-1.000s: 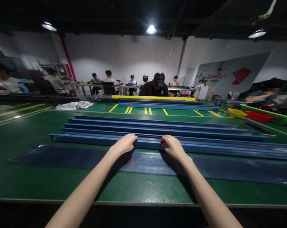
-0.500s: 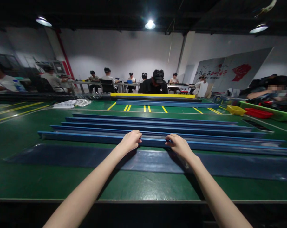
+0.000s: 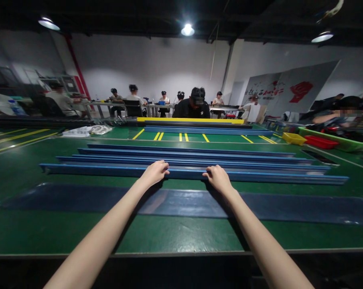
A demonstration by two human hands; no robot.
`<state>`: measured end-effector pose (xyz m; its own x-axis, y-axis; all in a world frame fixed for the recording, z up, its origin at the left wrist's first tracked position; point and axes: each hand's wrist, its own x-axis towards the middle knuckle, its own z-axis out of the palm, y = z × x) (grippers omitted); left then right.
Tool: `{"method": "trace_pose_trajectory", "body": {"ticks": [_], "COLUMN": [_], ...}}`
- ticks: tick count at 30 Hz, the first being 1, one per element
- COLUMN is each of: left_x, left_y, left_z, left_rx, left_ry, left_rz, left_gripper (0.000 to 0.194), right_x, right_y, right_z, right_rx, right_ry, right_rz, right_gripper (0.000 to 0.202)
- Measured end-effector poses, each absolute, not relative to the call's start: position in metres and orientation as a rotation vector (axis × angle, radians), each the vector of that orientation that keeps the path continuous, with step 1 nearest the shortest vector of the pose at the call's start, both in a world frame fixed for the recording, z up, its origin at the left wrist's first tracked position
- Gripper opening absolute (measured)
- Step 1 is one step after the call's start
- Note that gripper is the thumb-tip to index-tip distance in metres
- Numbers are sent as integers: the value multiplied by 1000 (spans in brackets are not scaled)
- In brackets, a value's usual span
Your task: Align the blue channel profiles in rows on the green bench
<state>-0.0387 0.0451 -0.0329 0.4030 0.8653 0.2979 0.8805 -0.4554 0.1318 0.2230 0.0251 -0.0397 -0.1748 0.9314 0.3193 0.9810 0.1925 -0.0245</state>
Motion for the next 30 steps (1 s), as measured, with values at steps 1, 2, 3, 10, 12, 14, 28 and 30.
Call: {"method": "trace_pose_trajectory", "body": {"ticks": [1,2,3,10,12,14,28,30], "left_x": [-40,-42,-42,-52,-59,-66,-66,-68], "left_y": [46,46,46,48,52,58,80,83], "left_z": [-33,-33,-33,-34,-40,-46,-45,-44], "left_rx": [-2630,-2665,-2690,-2381,-2248,-2130,-1940,-1952], "left_ry": [-1610,-1607,-1610,-1753,-1777,-1815,-2044,-2065], "left_rz": [-550,-589,-623,-543,-497,-488,-520,-499], "left_gripper": [13,15,19,44,45,45,45,44], "right_x": [225,227,229,234,238,243,262,260], "right_y": [26,27,29,35,35,35,52,56], "right_z": [-39,-38,-37,-30,-28,-27,-31,-32], "right_rx": [-1820,-1819,-1825,-1910,-1928,-1948,-1924,-1898], "right_ry": [-2213,-2216,-2212,-2184,-2190,-2185,-2244,-2256], "right_rz": [-256,-233,-205,-122,-147,-165,-119,-138], "right_gripper": [25,26,26,29,30,31,33,33]}}
